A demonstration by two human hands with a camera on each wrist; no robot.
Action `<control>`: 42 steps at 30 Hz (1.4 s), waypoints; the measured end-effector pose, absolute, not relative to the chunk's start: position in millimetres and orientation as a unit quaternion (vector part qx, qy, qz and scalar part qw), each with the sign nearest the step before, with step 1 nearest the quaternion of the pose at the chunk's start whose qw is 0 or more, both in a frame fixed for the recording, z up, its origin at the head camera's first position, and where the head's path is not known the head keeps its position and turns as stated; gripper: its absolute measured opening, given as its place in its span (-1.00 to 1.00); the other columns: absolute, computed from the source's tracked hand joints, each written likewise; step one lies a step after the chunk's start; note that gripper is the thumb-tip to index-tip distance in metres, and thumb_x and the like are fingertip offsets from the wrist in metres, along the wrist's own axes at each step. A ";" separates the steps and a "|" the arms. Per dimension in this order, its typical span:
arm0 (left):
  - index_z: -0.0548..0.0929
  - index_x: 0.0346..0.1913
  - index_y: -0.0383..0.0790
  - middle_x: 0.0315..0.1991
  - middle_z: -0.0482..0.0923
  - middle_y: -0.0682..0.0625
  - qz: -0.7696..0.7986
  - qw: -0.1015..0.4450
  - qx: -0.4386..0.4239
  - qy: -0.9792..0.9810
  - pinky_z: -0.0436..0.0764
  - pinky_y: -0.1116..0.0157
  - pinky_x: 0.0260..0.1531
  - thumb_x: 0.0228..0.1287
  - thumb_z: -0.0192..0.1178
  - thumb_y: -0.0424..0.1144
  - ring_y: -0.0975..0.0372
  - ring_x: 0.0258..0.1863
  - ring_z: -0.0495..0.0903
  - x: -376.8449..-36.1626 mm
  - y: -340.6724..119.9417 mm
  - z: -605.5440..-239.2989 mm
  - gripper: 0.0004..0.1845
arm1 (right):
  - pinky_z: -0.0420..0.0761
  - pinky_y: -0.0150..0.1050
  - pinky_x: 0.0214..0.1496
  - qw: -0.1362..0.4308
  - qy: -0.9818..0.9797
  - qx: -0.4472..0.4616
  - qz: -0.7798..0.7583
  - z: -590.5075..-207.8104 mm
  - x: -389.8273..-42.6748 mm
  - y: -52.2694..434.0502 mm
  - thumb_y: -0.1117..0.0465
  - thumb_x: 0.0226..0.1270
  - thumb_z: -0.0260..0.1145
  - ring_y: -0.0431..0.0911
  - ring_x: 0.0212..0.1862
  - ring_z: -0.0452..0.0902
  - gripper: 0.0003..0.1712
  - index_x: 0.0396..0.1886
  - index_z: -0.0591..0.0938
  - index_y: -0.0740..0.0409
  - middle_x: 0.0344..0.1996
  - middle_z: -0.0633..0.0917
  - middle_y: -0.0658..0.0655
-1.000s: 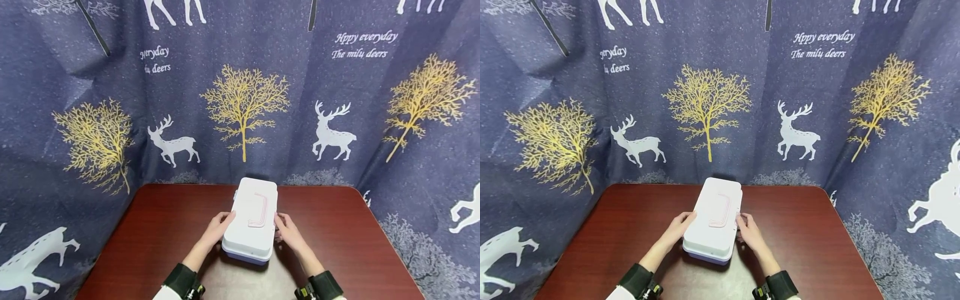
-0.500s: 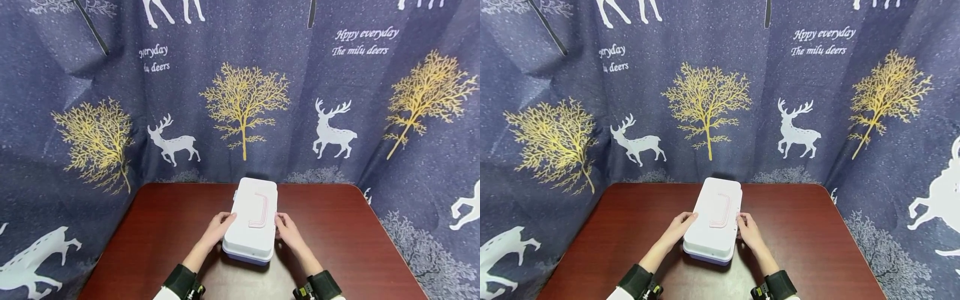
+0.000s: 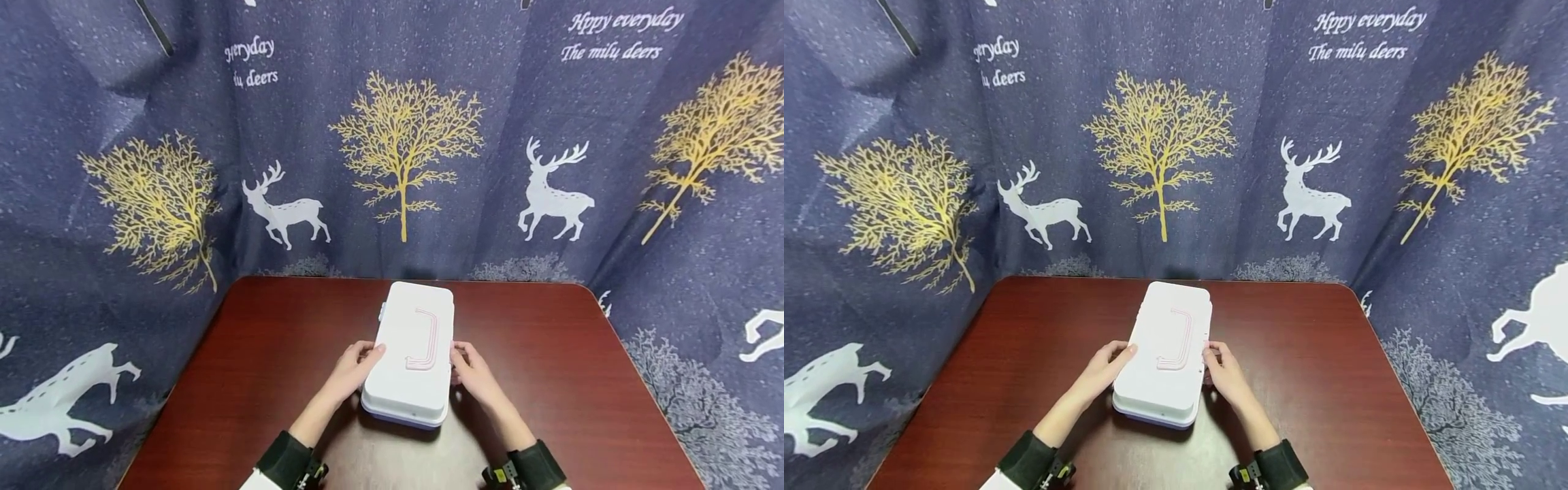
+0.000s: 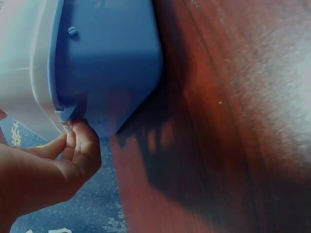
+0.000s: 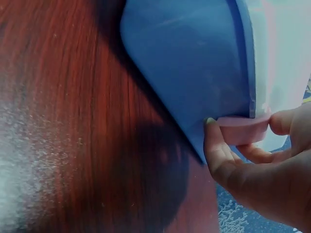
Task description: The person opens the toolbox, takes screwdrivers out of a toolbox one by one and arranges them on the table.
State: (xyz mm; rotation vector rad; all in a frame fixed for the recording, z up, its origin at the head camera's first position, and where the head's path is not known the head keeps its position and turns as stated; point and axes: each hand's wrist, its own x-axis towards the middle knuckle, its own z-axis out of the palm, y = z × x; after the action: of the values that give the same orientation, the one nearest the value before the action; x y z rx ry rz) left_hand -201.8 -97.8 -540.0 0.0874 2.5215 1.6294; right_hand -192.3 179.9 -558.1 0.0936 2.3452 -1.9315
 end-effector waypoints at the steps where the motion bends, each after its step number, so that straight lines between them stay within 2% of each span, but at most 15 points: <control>1: 0.59 0.23 -0.42 0.00 0.58 -0.17 0.540 0.067 0.030 0.838 0.60 0.03 0.10 0.48 0.20 0.14 0.08 0.01 0.56 -199.9 -97.9 -540.1 -0.36 | 0.77 -0.10 -0.22 0.055 0.767 0.029 -0.638 -557.5 -190.1 180.4 0.21 0.68 0.09 -0.01 -0.29 0.66 -0.55 0.33 0.41 0.47 -0.12 0.62 0.31; 7: 0.56 0.29 -0.43 -0.01 0.57 -0.18 0.512 0.042 0.035 0.857 0.61 0.06 0.04 0.50 0.19 0.14 0.08 -0.03 0.58 -187.7 -97.5 -539.9 -0.33 | 0.78 0.04 -0.05 0.099 0.756 0.010 -0.647 -554.9 -180.5 187.5 0.19 0.68 0.10 0.06 -0.15 0.71 -0.50 0.38 0.35 0.46 0.00 0.62 0.39; 12: 0.47 0.43 -0.16 0.25 0.46 -0.19 0.447 -0.041 0.049 0.892 0.55 -0.09 0.19 0.42 0.28 0.15 -0.01 0.25 0.46 -179.7 -89.9 -527.5 -0.32 | 0.76 0.10 0.04 0.113 0.760 -0.019 -0.639 -552.9 -182.4 192.4 0.14 0.69 0.12 0.12 -0.04 0.72 -0.44 0.42 0.32 0.46 0.06 0.63 0.43; 15: 0.61 0.31 -0.05 0.36 0.38 -0.18 0.398 -0.083 0.105 0.908 0.47 -0.17 0.27 0.35 0.38 0.10 -0.06 0.39 0.31 -175.9 -80.8 -514.5 -0.44 | 0.76 0.06 0.03 0.115 0.769 -0.023 -0.628 -552.2 -185.7 193.5 0.15 0.67 0.14 0.08 -0.05 0.73 -0.45 0.40 0.34 0.47 0.04 0.65 0.42; 18: 0.74 0.12 -0.01 0.42 0.36 -0.18 0.341 -0.100 0.175 0.918 0.46 -0.20 0.24 0.33 0.41 0.04 -0.09 0.45 0.24 -174.9 -70.1 -502.5 -0.62 | 0.77 0.02 0.02 0.119 0.774 -0.031 -0.621 -551.9 -190.1 195.7 0.18 0.66 0.15 0.00 -0.08 0.72 -0.47 0.38 0.35 0.50 0.04 0.64 0.41; 22: 0.78 -0.02 0.04 0.47 0.35 -0.17 0.282 -0.095 0.235 0.925 0.43 -0.22 0.22 0.35 0.41 0.00 -0.12 0.51 0.19 -178.4 -58.7 -492.4 -0.78 | 0.77 0.00 0.00 0.128 0.765 -0.043 -0.630 -552.4 -196.8 199.1 0.25 0.63 0.18 -0.07 -0.13 0.69 -0.47 0.36 0.33 0.54 0.07 0.59 0.42; 26: 0.77 -0.13 0.08 0.46 0.39 -0.17 0.252 -0.074 0.256 0.931 0.41 -0.19 0.17 0.36 0.40 0.02 -0.13 0.50 0.23 -181.6 -51.8 -488.8 -0.85 | 0.77 -0.08 -0.03 0.145 0.752 -0.033 -0.643 -555.2 -200.0 201.7 0.25 0.60 0.21 -0.11 -0.15 0.68 -0.47 0.34 0.33 0.53 0.09 0.58 0.40; 33: 0.72 -0.24 0.16 0.37 0.50 -0.09 0.239 -0.054 0.238 0.940 0.40 -0.10 -0.02 0.30 0.41 0.16 -0.06 0.36 0.35 -183.0 -46.3 -489.8 -0.80 | 0.75 -0.20 -0.11 0.170 0.723 -0.009 -0.670 -558.4 -200.6 202.8 0.27 0.57 0.20 -0.16 -0.23 0.65 -0.46 0.32 0.28 0.53 -0.04 0.58 0.26; 42: 0.70 -0.29 0.16 0.39 0.48 -0.07 0.246 -0.055 0.231 0.940 0.39 -0.10 -0.03 0.30 0.41 0.15 -0.05 0.37 0.33 -184.7 -45.0 -487.9 -0.79 | 0.74 -0.22 -0.13 0.165 0.703 0.003 -0.692 -559.2 -204.2 199.1 0.30 0.53 0.21 -0.16 -0.27 0.59 -0.49 0.28 0.27 0.49 -0.10 0.55 0.19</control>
State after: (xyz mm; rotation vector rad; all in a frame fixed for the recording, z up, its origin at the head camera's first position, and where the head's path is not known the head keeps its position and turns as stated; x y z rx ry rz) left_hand -184.7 -45.0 -487.9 0.7538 3.0605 0.8026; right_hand -204.2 199.1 -559.2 0.0092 2.0028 -1.9702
